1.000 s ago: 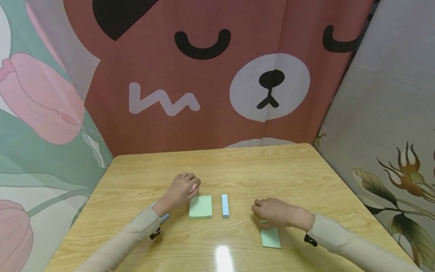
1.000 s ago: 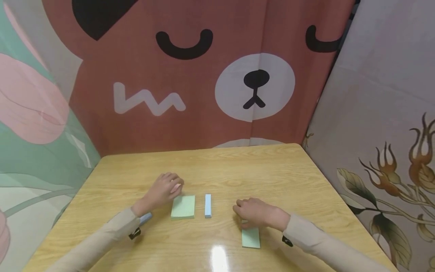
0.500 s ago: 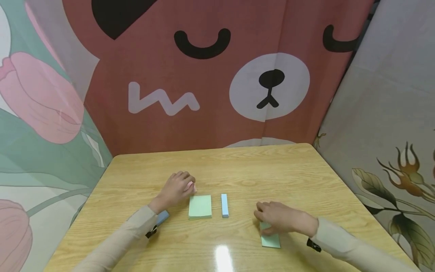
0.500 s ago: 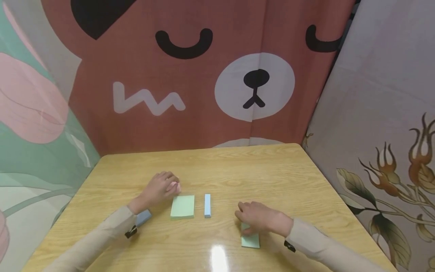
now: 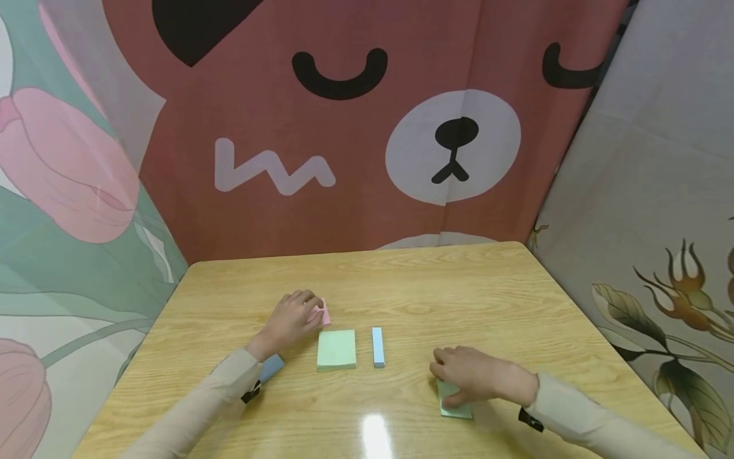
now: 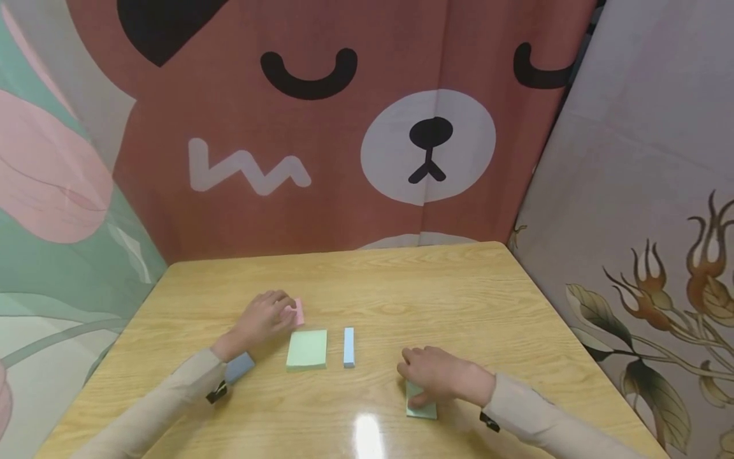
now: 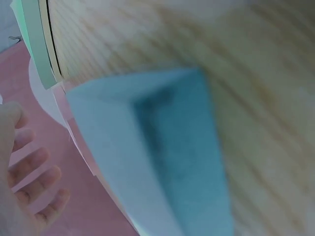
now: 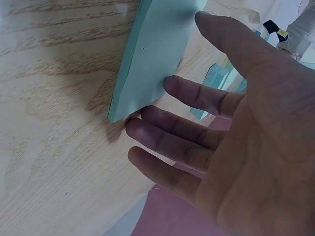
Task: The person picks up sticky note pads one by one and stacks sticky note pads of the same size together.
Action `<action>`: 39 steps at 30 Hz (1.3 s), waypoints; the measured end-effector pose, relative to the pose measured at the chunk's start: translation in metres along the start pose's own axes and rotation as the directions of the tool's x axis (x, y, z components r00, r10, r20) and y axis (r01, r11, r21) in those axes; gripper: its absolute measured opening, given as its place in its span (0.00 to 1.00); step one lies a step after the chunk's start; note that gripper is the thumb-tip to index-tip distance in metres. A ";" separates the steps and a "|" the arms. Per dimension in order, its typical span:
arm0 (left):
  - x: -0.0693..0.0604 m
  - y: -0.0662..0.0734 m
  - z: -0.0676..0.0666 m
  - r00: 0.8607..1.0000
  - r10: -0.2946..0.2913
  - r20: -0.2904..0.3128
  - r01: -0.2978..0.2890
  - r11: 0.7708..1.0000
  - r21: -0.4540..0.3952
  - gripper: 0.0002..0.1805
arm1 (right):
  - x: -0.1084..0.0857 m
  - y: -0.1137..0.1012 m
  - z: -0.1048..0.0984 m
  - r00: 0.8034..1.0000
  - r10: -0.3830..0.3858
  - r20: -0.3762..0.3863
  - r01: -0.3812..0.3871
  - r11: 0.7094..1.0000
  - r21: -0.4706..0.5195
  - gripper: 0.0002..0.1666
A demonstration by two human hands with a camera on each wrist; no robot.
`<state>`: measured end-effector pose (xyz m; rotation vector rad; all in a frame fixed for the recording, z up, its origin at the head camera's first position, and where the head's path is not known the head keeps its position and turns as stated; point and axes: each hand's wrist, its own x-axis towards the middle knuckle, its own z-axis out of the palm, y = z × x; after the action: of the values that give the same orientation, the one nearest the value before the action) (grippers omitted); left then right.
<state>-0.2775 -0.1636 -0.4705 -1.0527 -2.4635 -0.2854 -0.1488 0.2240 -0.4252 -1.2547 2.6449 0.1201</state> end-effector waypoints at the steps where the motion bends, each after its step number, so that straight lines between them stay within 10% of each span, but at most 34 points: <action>1: 0.000 0.000 -0.001 1.000 0.001 0.001 -0.001 1.000 -0.003 0.08 | 0.000 -0.001 0.000 1.000 0.006 0.004 -0.006 1.000 -0.002 0.24; 16: -0.002 -0.004 0.000 0.998 -0.022 0.050 0.023 1.000 -0.019 0.12 | -0.007 -0.013 -0.001 0.995 0.066 0.076 -0.066 0.998 -0.009 0.41; 31: -0.006 -0.006 0.000 0.995 -0.026 0.096 0.034 0.997 -0.075 0.18 | -0.009 -0.018 0.001 0.998 0.039 0.057 -0.032 0.993 -0.118 0.37; 39: -0.009 -0.009 0.001 0.971 -0.077 0.228 0.089 0.995 -0.043 0.24 | -0.008 -0.019 0.004 0.998 0.041 0.049 -0.033 0.986 -0.162 0.42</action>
<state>-0.2793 -0.1752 -0.4754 -1.0562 -2.7221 -0.2713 -0.1285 0.2188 -0.4274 -1.2315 2.6595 0.3751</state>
